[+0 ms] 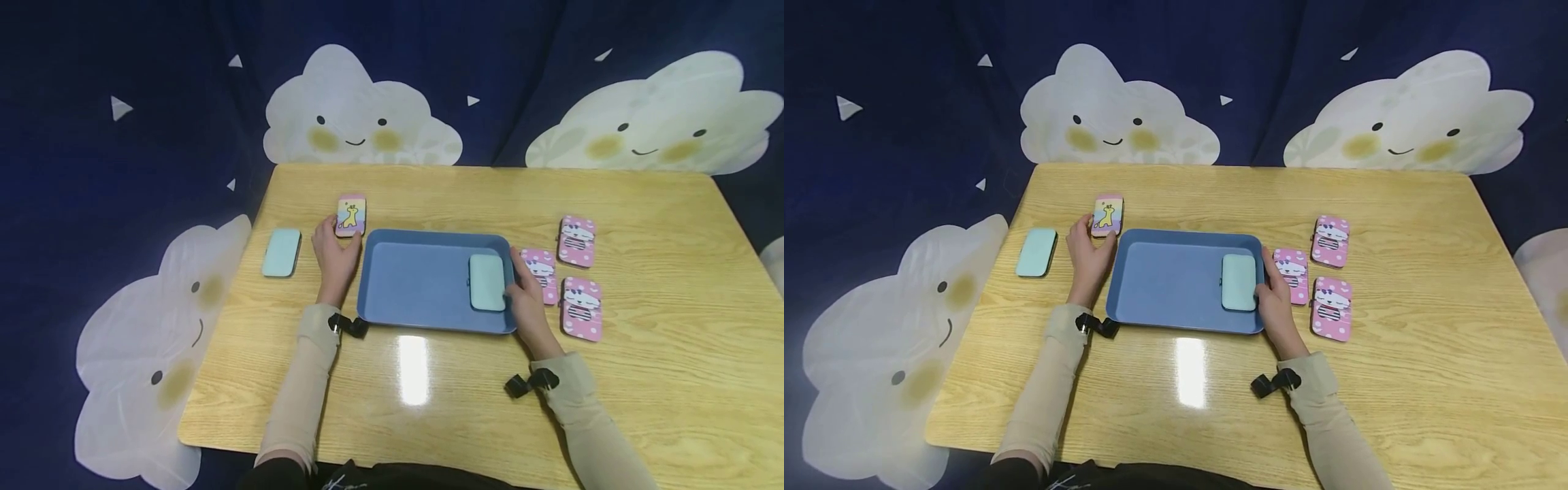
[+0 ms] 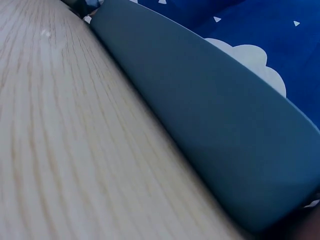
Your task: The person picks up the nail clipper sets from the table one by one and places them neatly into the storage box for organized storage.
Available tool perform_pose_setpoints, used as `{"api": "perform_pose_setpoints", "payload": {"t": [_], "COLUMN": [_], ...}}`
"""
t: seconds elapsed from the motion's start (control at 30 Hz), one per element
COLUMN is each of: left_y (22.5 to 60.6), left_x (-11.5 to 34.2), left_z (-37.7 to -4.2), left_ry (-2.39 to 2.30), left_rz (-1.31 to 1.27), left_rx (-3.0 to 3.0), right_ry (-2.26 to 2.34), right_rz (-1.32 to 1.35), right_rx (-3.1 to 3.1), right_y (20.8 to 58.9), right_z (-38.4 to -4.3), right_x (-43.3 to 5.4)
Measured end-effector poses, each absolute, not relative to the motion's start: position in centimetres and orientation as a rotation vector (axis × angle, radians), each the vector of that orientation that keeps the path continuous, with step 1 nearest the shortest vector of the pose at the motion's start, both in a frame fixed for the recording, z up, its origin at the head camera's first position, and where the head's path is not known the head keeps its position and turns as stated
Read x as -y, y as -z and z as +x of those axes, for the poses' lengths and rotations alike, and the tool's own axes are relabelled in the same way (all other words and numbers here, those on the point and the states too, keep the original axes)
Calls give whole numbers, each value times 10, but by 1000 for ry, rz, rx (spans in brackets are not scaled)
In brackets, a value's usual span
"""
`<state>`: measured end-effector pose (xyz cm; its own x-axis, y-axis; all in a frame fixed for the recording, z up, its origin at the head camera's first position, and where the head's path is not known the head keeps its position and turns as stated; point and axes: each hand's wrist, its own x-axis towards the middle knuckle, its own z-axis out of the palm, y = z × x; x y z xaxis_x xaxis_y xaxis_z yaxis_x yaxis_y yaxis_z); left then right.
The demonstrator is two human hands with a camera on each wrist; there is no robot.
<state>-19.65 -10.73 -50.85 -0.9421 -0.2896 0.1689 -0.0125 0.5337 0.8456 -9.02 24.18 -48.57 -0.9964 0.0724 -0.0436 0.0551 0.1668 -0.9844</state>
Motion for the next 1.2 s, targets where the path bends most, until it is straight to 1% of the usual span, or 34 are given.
{"api": "perform_pose_setpoints", "payload": {"t": [0.3, 0.73, 1.2], "left_y": [499, 504, 507], "left_x": [113, 116, 117], "left_z": [-203, -232, -224], "left_ry": [1229, 1080, 1126], "left_rz": [203, 276, 301], "left_rx": [2776, 2799, 2716], "right_ry": [-1966, -1987, -2009], "right_rz": [-128, -125, -110], "right_rx": [2417, 2387, 2361], "right_y": [485, 488, 487], "right_z": [-89, -90, -88], "right_x": [-241, -243, -242]}}
